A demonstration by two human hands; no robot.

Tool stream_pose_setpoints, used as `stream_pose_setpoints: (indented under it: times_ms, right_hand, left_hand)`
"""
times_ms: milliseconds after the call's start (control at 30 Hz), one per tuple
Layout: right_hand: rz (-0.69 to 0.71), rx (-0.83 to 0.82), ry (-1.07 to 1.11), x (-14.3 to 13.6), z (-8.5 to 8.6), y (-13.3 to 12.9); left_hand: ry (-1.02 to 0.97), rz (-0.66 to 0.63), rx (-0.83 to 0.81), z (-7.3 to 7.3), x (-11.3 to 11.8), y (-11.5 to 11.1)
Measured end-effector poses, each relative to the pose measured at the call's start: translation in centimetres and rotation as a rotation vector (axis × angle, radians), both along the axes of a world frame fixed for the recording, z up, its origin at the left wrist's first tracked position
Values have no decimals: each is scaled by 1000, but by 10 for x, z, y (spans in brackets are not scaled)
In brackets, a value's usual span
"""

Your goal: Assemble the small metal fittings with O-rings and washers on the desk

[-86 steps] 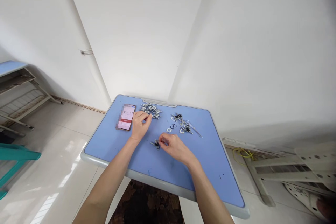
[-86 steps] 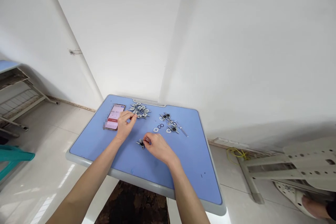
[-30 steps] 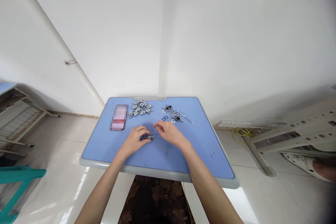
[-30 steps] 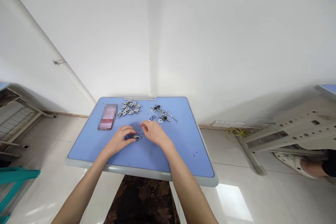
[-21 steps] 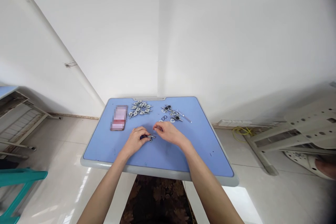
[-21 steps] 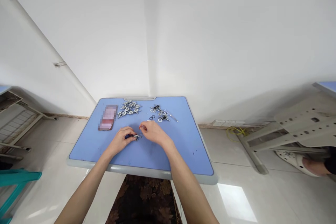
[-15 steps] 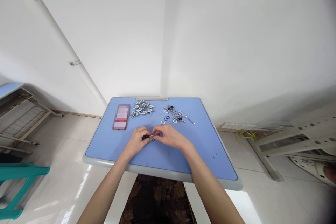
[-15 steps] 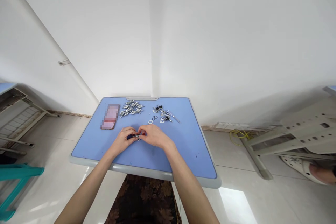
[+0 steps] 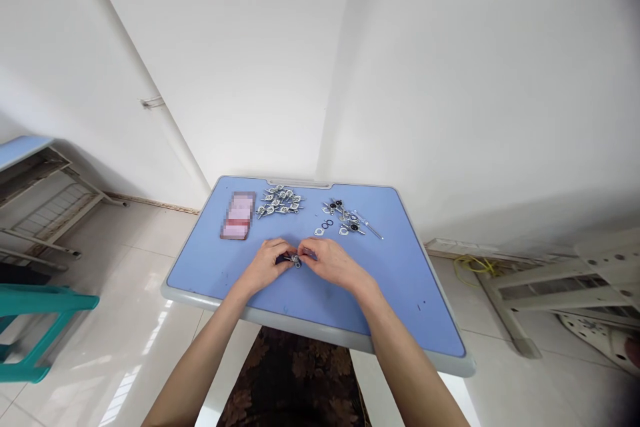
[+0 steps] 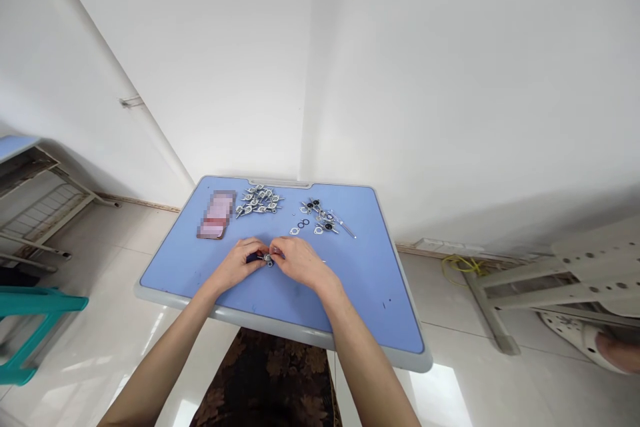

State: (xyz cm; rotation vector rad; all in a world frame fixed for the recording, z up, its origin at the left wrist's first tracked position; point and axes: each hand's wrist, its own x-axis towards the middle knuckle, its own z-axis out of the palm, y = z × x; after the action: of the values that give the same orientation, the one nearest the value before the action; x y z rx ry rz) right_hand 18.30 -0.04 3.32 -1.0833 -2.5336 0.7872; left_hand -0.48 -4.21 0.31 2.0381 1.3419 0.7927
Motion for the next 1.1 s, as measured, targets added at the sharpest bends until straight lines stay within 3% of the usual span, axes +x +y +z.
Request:
stream_pose_setpoints:
  times_ms: [367, 700, 1100]
  right_hand:
    - [12, -25, 25, 0, 4, -1]
    - [-170, -98, 152, 11, 8, 8]
    - [-16, -35, 43, 0, 0, 0]
  left_hand:
    - [-10, 4, -12, -1, 0, 0]
    - [-16, -6, -12, 0, 0, 0]
    - [-9, 11, -18, 1, 1, 0]
